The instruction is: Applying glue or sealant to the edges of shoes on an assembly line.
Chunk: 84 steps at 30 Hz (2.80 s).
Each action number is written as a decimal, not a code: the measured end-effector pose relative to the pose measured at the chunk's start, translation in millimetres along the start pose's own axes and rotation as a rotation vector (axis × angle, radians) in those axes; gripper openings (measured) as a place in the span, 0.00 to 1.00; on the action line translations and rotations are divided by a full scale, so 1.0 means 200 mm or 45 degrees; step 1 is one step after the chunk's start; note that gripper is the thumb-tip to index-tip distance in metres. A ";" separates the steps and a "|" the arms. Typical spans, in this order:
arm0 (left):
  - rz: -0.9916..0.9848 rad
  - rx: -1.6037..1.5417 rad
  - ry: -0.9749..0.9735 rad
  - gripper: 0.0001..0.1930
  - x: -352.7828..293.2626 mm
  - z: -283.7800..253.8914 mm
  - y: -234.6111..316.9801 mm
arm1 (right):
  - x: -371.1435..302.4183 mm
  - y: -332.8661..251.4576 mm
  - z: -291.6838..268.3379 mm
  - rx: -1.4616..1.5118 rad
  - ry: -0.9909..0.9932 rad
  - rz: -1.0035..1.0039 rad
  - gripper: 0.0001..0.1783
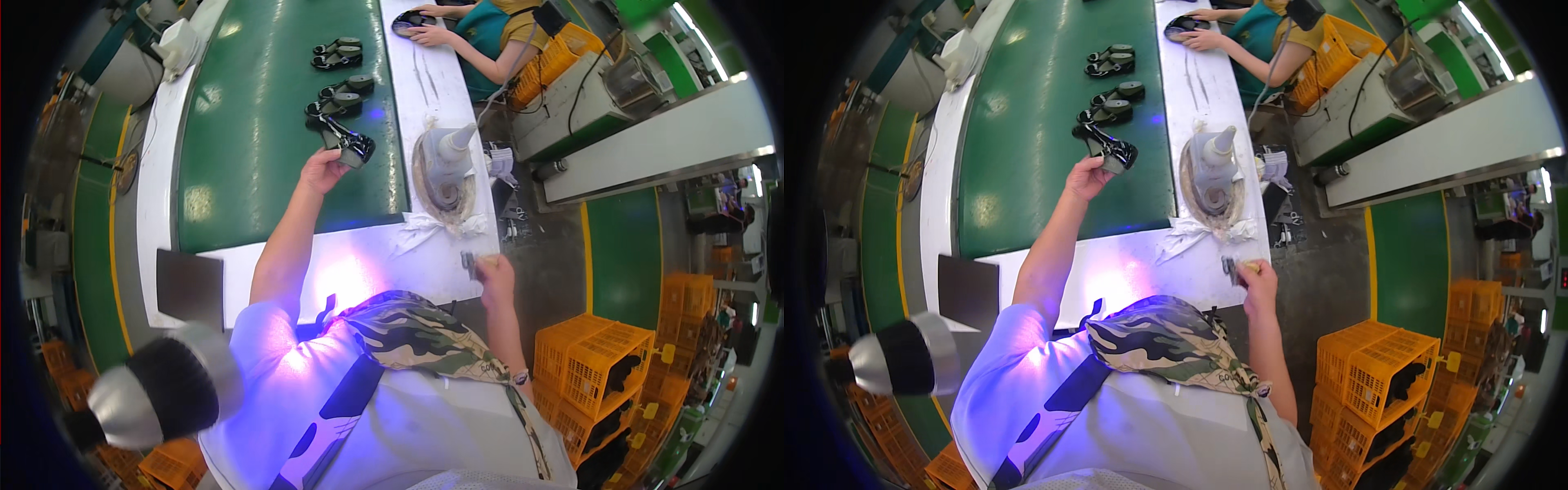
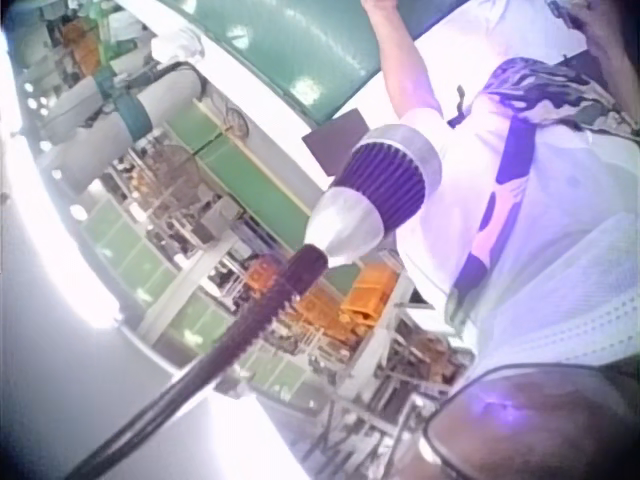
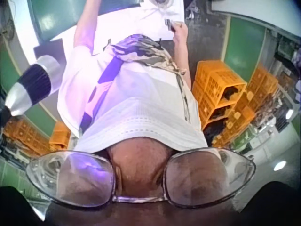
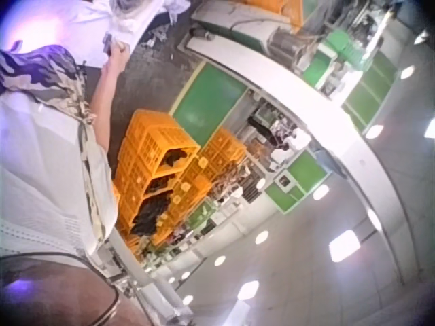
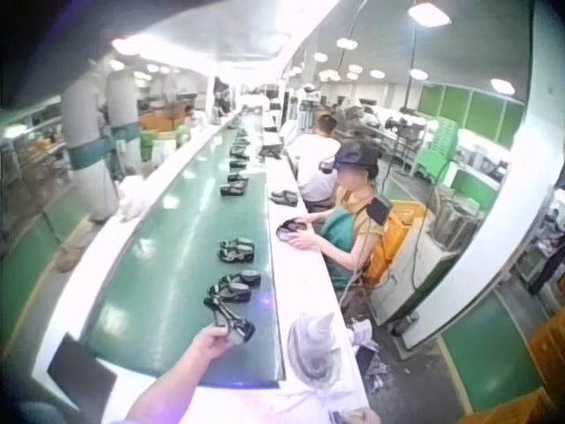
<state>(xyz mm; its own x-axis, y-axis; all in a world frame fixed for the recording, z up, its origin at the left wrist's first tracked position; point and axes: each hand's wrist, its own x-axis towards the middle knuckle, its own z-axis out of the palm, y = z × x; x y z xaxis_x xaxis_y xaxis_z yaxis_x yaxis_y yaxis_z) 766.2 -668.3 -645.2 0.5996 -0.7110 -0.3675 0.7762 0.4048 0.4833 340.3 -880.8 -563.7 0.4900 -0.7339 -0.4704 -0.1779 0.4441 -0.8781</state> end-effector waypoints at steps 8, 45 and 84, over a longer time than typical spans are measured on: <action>0.388 0.763 -0.210 0.33 -0.80 0.38 0.16 | 0.27 -0.26 0.46 -0.077 -0.410 -0.242 0.11; 0.980 2.608 0.485 0.26 -1.46 0.86 -0.19 | -0.17 -0.63 1.04 0.005 -1.713 -0.281 0.12; 0.581 0.125 0.537 0.26 -2.10 0.51 -0.65 | -0.41 -0.18 1.05 -0.398 -2.438 -0.355 0.12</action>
<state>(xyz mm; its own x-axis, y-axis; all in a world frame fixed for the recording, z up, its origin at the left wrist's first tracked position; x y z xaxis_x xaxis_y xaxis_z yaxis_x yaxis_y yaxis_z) 393.6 -481.5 -473.0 0.9072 -0.1825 -0.3791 0.4143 0.5448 0.7291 486.0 -728.5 -474.3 0.6147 0.7702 0.1704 0.0408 0.1847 -0.9820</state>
